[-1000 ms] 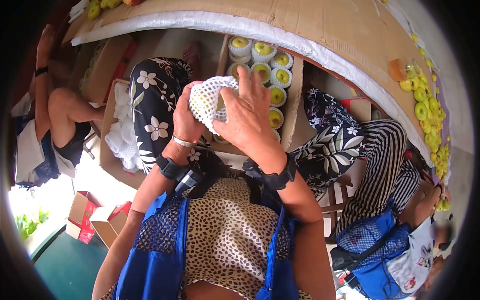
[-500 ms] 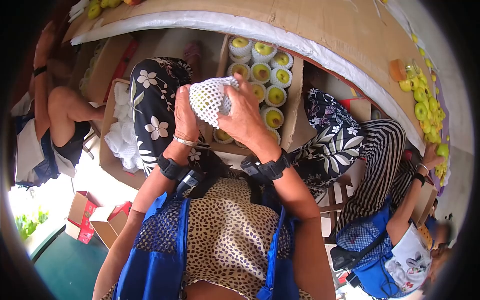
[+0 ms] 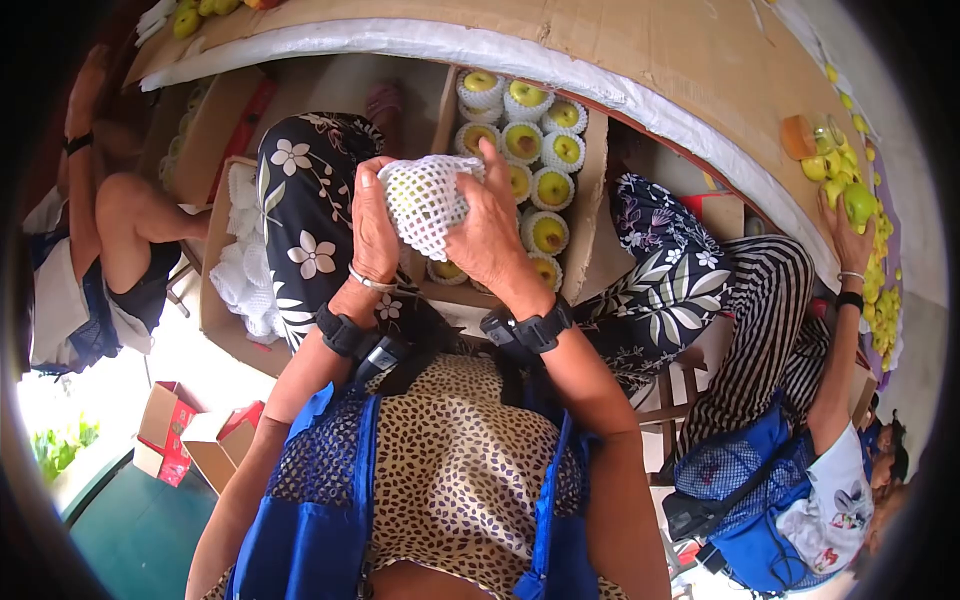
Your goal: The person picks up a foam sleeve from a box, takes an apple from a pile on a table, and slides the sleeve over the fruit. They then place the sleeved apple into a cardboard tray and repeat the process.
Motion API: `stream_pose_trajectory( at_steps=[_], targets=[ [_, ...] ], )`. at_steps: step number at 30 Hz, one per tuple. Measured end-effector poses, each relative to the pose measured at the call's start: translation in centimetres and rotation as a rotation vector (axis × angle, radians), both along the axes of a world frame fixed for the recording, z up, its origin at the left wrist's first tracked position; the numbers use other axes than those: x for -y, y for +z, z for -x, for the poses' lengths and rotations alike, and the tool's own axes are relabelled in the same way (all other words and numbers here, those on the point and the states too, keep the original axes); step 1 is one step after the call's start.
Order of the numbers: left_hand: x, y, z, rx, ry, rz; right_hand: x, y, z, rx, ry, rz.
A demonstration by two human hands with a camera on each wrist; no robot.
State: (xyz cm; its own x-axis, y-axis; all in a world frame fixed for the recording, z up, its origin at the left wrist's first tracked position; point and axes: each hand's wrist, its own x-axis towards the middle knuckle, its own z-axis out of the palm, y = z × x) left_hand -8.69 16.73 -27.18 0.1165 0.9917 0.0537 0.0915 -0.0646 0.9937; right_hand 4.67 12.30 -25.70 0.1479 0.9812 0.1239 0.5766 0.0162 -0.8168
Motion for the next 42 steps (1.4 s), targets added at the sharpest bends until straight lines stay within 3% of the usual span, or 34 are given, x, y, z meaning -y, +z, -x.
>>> stream_pose_trajectory(
  at_steps=[9,12,15,16,17,19,20,23,24,26,27,29,31,34,35,38,41,42],
  targets=[
    [-0.4,1.0,0.0,-0.026,-0.061,-0.095,-0.8,2.3,-1.2,0.207,0.102,0.071],
    [-0.7,0.3,0.6,0.032,-0.144,0.063,-1.2,3.0,-1.0,0.201,0.135,0.155],
    [-0.6,-0.8,0.1,0.832,-0.028,0.656,-1.0,5.2,-1.2,0.079,0.109,0.1],
    [-0.5,-0.1,0.4,0.951,-0.139,0.602,-1.0,6.3,-1.4,0.024,0.094,0.057],
    [-0.4,0.7,0.6,0.561,-0.191,0.418,-1.0,7.1,-2.2,-0.089,0.066,-0.076],
    [-0.8,-0.5,0.7,0.937,-0.107,0.635,-0.8,7.4,-3.0,-0.438,0.053,-0.166],
    [-0.6,-0.8,1.0,0.95,-0.133,0.62,-0.5,7.2,-2.8,-0.608,0.026,-0.206],
    [-0.6,-0.2,0.9,0.996,-0.17,0.668,0.5,3.8,-1.7,-0.282,0.134,-0.038],
    [-0.5,0.1,1.0,0.907,-0.217,0.553,0.9,3.7,-0.7,-0.232,0.133,0.002],
    [0.1,1.1,0.8,0.358,-0.278,0.165,-0.2,2.1,0.2,-0.236,0.275,0.014],
    [0.1,1.6,0.5,0.81,-0.293,0.426,-0.6,2.2,0.7,-0.26,0.281,0.016],
    [0.3,1.4,0.5,0.816,-0.278,0.456,-1.1,2.9,1.1,-0.3,0.282,0.017],
    [0.4,1.6,0.1,0.806,-0.249,0.464,-0.6,1.5,1.2,-0.274,0.139,-0.098],
    [0.9,1.1,0.2,0.214,-0.284,0.212,-0.3,0.7,1.1,-0.304,0.094,-0.155],
    [0.5,1.1,0.0,0.701,-0.285,0.51,-0.4,0.7,0.9,-0.322,0.107,-0.156],
    [0.4,0.3,-0.1,0.449,-0.32,0.355,-0.3,1.1,0.8,-0.322,0.093,-0.202],
    [0.0,2.9,-0.3,0.94,-0.313,0.695,-0.2,0.9,-0.1,-0.095,0.189,-0.201],
    [0.0,2.9,-0.2,0.986,-0.337,0.73,-0.2,0.9,-0.1,-0.033,0.202,-0.209]
  ],
)
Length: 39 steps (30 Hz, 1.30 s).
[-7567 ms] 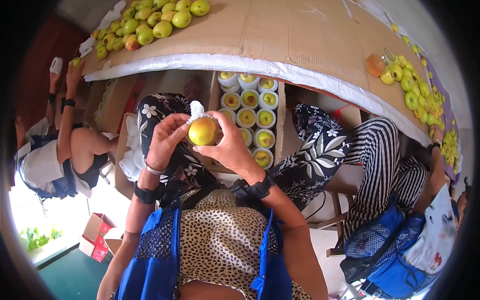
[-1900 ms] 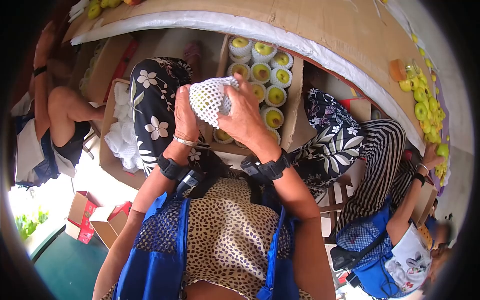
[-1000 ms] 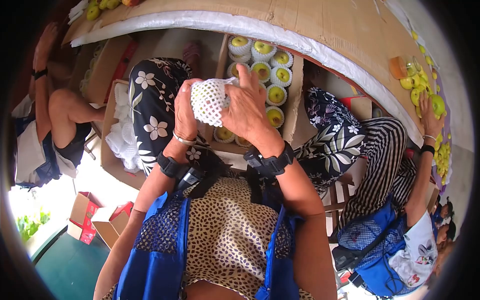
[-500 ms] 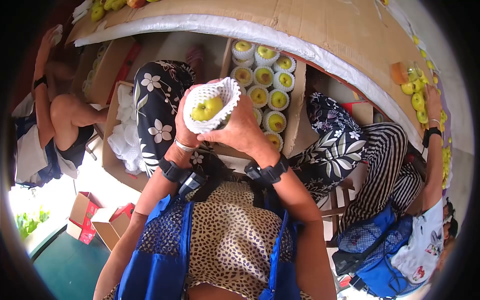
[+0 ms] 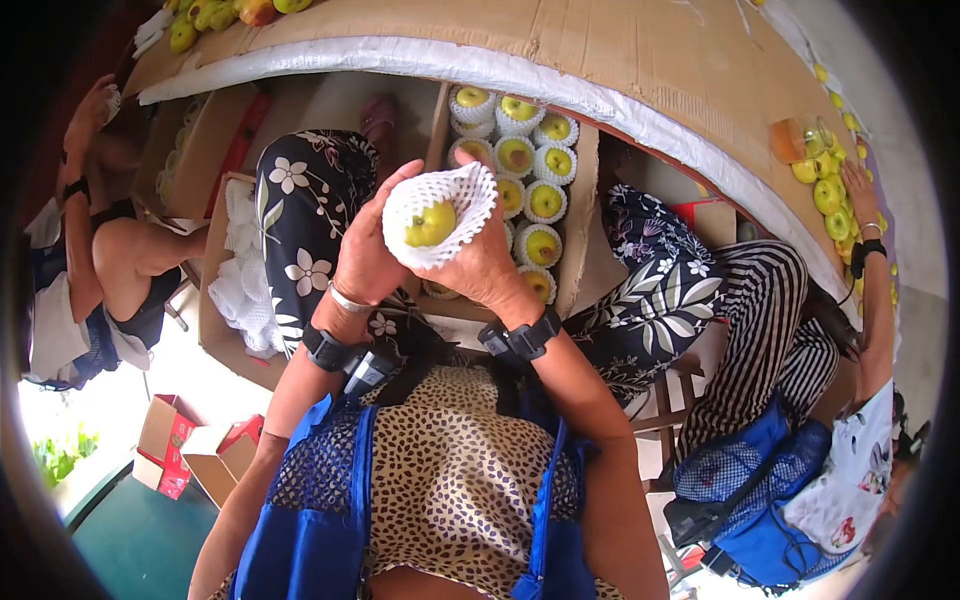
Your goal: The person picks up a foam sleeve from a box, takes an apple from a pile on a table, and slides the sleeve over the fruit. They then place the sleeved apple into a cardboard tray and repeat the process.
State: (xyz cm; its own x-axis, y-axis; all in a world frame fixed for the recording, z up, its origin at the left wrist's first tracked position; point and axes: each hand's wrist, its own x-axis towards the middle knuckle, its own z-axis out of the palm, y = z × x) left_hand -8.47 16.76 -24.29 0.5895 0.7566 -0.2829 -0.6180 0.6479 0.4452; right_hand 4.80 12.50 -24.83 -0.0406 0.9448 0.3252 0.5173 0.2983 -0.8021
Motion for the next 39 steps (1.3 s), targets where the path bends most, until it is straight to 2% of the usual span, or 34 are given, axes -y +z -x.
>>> stream_pose_trajectory(
  at_steps=[2,4,6,7,9,11,14,15,16,17,19,22,24,26,29,33,36,37,39],
  targets=[
    [-0.1,-0.2,0.0,0.099,-0.044,0.065,0.1,-0.1,0.3,0.079,-0.036,-0.05],
    [0.0,-0.7,-0.1,0.059,-0.028,0.088,0.1,-1.1,0.8,-0.089,-0.097,0.003],
    [0.1,-1.3,0.1,0.012,-0.009,0.088,0.0,-2.4,1.0,-0.03,-0.107,0.001],
    [0.0,-1.5,0.2,-0.014,-0.002,0.078,-0.2,-2.9,0.9,0.114,-0.088,-0.028],
    [0.0,-2.2,0.2,-0.065,0.009,0.049,0.0,-3.0,0.8,0.255,-0.084,0.002],
    [0.0,-2.4,0.6,-0.142,-0.01,0.181,0.3,-1.7,1.1,0.252,-0.106,0.115],
    [-0.5,-1.9,1.0,-0.174,0.025,0.243,0.1,-0.1,0.4,-0.178,-0.059,0.171],
    [-0.5,-1.6,0.9,-0.169,0.046,0.244,0.7,-0.1,-0.4,-0.265,-0.123,0.214],
    [-0.5,-1.3,0.9,-0.163,0.066,0.248,0.9,1.7,-1.1,-0.392,-0.15,0.213],
    [-0.5,-0.8,0.8,-0.243,0.028,0.241,1.0,2.3,-1.7,-0.428,-0.172,0.162],
    [-0.2,-1.2,0.7,-0.252,-0.002,0.233,1.1,3.4,-2.7,-0.493,-0.212,0.056],
    [-0.2,-1.9,0.5,-0.303,-0.039,0.063,0.4,4.1,-2.5,-0.229,-0.151,0.099],
    [0.0,-1.7,0.3,-0.357,0.008,-0.004,0.4,3.6,-2.2,-0.075,-0.085,0.159],
    [0.0,-3.4,0.1,-0.401,0.102,-0.083,0.8,2.9,-1.9,0.018,-0.021,0.257],
    [0.1,-3.0,0.0,-0.432,0.177,-0.133,1.1,2.1,-1.5,-0.131,-0.06,0.26],
    [0.1,-2.7,-0.1,-0.405,0.169,-0.097,1.2,0.6,-1.2,-0.385,-0.167,0.229],
    [0.2,-3.3,-0.1,-0.439,0.168,-0.114,1.4,0.2,-0.7,-0.273,-0.117,0.215],
    [0.2,-3.5,-0.1,-0.472,0.16,-0.144,1.2,0.2,-0.3,-0.234,-0.157,0.128],
    [0.3,-3.5,-0.2,-0.554,0.142,-0.204,0.8,0.8,0.1,-0.24,-0.2,0.127]
  ],
)
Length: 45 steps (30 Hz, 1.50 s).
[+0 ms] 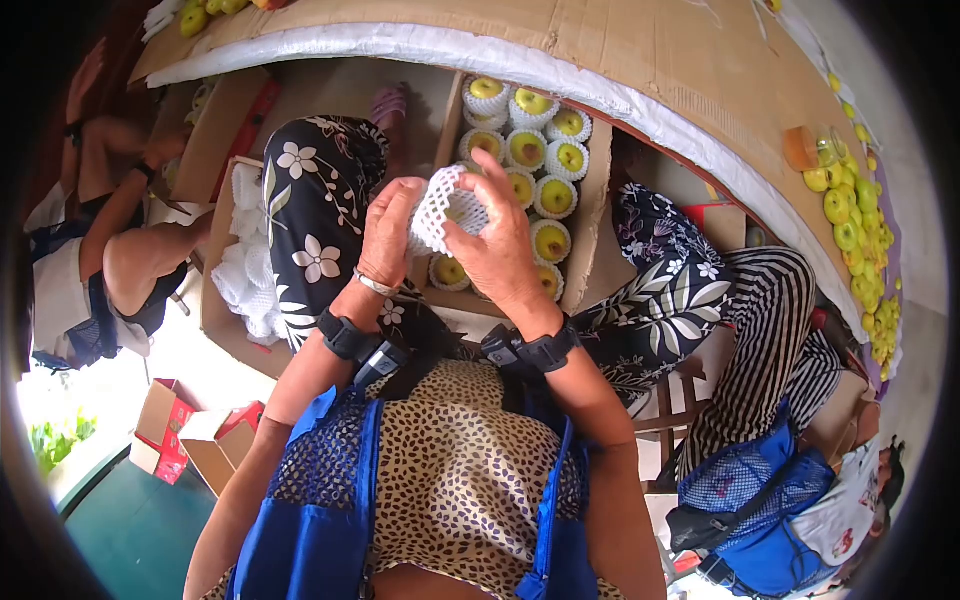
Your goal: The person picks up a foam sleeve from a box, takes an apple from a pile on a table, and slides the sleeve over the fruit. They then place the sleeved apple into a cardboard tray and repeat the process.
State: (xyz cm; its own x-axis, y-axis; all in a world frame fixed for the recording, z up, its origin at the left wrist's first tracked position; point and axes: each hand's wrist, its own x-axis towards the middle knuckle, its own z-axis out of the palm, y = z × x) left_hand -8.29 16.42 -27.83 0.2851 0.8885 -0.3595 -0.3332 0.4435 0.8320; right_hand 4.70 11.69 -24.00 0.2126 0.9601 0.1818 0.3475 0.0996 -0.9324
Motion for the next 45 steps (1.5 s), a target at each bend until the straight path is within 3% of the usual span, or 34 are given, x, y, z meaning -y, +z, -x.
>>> stream_pose_trajectory(
  at_steps=[1,4,7,9,10,14,20,22,25,26,29,33,36,39,40,43,44,45],
  targets=[
    [0.1,0.2,0.1,-0.063,-0.037,-0.034,-0.1,0.4,0.1,-0.001,-0.022,0.002],
    [0.0,0.4,0.4,-0.244,-0.127,-0.165,-0.3,0.8,0.5,-0.314,0.01,0.139],
    [0.1,0.0,0.4,-0.317,-0.134,-0.269,-0.8,1.9,-0.1,0.087,0.124,0.074],
    [0.0,0.5,0.3,-0.252,-0.112,-0.251,-0.9,1.2,-0.3,0.218,0.108,0.024],
    [0.0,0.1,0.4,-0.337,-0.126,-0.274,-0.9,1.0,-0.3,0.284,0.101,-0.004],
    [-0.1,1.3,1.0,-0.551,-0.212,-0.456,-1.1,2.4,-0.7,0.342,0.266,0.134],
    [-0.1,2.7,1.2,-0.519,-0.474,-0.437,-1.4,2.8,-2.0,0.405,0.433,0.32],
    [-0.1,2.5,1.2,-0.512,-0.477,-0.363,-1.3,2.2,-2.1,0.302,0.453,0.329],
    [-0.2,2.5,1.4,-0.189,-0.469,-0.158,-1.2,2.0,-3.2,0.137,0.406,0.323],
    [-0.4,2.9,1.5,-0.235,-0.502,-0.149,-1.2,2.1,-3.7,0.081,0.381,0.315],
    [-0.2,2.8,1.2,-0.032,-0.394,-0.092,-0.5,0.3,-4.6,-0.183,0.331,0.451],
    [-0.1,2.3,0.6,0.171,-0.334,0.015,0.0,-0.9,-4.6,-0.282,0.231,0.402],
    [-0.2,3.1,0.8,0.242,-0.395,0.044,0.5,-1.7,-4.2,-0.629,0.153,0.505],
    [-0.3,2.3,0.9,0.305,-0.346,0.076,0.7,-2.3,-3.8,-1.215,0.049,0.509],
    [-0.4,1.6,0.7,0.255,-0.29,0.079,0.8,-2.8,-4.1,-1.262,0.084,0.5],
    [0.0,1.2,1.1,0.32,-0.188,0.21,1.2,-3.0,-3.2,-1.12,0.178,0.567],
    [0.0,1.3,0.7,0.233,-0.089,0.295,1.2,-3.1,-2.7,-0.946,0.119,0.587],
    [0.0,1.2,0.7,0.188,-0.082,0.288,1.1,-3.1,-2.5,-0.662,0.137,0.463]
  ],
)
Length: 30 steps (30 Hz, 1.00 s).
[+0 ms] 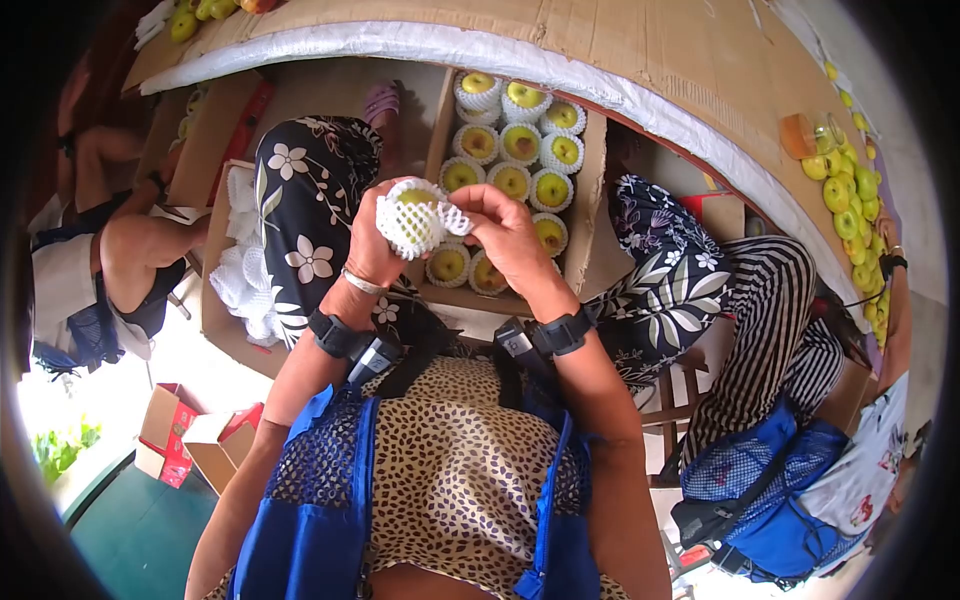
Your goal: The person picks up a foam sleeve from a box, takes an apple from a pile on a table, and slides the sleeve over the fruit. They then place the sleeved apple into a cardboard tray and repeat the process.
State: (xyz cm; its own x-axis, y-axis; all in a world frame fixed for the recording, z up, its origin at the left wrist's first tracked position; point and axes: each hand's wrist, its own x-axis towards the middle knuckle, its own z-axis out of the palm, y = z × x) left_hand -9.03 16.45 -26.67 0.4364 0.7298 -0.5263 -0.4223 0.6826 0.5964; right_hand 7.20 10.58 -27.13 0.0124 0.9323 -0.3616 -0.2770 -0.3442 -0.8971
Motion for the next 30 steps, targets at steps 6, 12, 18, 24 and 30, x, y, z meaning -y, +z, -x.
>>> stream_pose_trajectory(
  at_steps=[6,12,18,24,30],
  targets=[
    [-0.3,-1.5,0.0,-0.041,0.005,-0.077,-0.5,1.2,0.3,0.68,0.069,-0.543],
    [-0.1,-1.3,-0.2,-0.059,-0.001,-0.084,-1.6,2.8,-0.7,0.615,0.279,-0.386],
    [-0.1,-1.8,0.2,-0.176,0.015,-0.14,-1.7,2.0,0.2,0.73,0.261,-0.509],
    [-0.6,-3.1,0.0,0.071,0.113,0.037,-1.6,1.3,1.0,1.054,-0.019,-0.636],
    [-0.8,-2.2,0.2,0.307,0.212,0.093,-0.5,1.8,2.1,1.049,-0.053,-0.699]
  ],
)
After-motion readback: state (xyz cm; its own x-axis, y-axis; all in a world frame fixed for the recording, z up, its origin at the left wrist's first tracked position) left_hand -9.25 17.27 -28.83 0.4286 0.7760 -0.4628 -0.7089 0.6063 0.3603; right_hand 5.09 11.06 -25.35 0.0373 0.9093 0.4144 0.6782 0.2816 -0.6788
